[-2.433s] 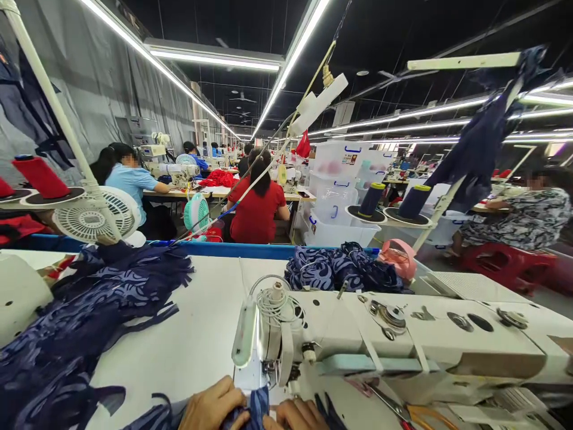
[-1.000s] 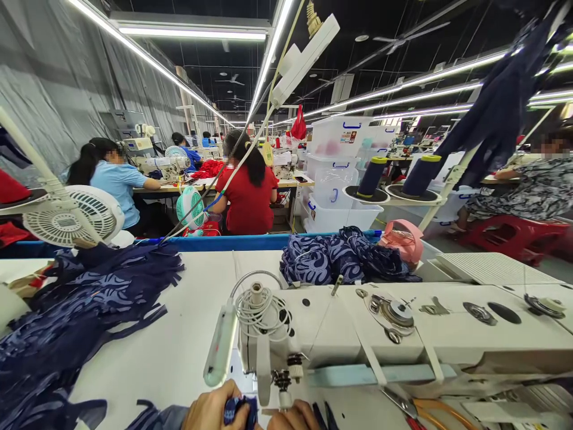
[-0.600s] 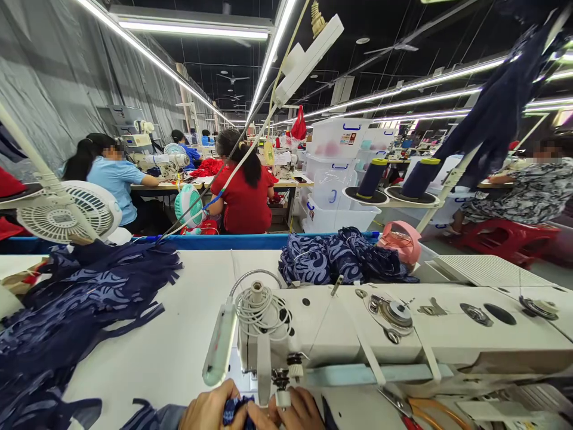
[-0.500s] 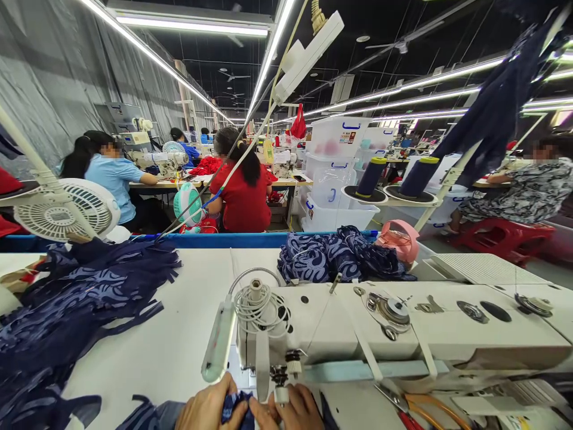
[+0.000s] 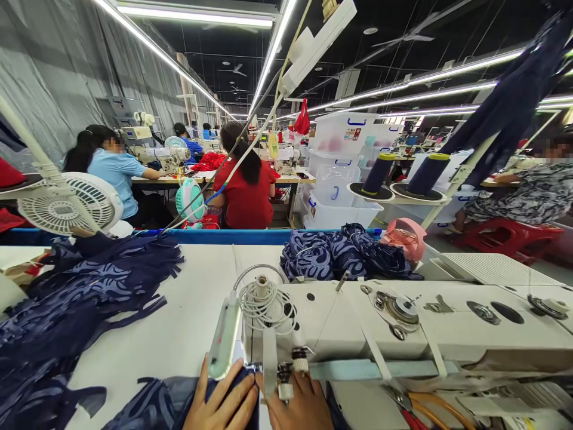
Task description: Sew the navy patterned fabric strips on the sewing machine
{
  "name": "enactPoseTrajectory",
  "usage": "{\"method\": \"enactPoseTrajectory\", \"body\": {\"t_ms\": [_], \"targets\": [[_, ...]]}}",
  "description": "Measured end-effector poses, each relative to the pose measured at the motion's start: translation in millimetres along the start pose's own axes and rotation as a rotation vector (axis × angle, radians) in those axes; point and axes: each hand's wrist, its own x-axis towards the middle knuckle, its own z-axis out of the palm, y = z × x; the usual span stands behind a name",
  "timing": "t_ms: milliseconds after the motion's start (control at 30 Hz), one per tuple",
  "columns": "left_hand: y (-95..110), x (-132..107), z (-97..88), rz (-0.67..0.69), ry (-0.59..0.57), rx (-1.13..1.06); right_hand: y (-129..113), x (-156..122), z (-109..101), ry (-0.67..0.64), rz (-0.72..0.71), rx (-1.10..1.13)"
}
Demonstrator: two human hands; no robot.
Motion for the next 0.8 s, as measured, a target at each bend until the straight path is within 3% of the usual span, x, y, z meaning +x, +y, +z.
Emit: {"method": "enactPoseTrajectory", "body": {"t_ms": [167, 300, 433, 800], "targets": [[-16.8, 13.8, -6.9, 0.168, -0.016, 0.038, 5.2, -4.5, -2.7, 0.078, 0.005, 0.09], [-13.1, 10.5, 0.6, 0.103, -0.018, -0.001, 1.6, -7.1, 2.1, 0.171, 0.087, 0.174], [-9.6, 5.1, 8.5, 0.074, -0.041, -0.035, -1.0, -7.4, 1.7, 0.152, 0.121, 0.212], [-3.5, 4.1, 8.0, -0.007, -0.063, -0.033, 2.0, -6.2, -4.9, 0.096, 0.084, 0.166]]}}
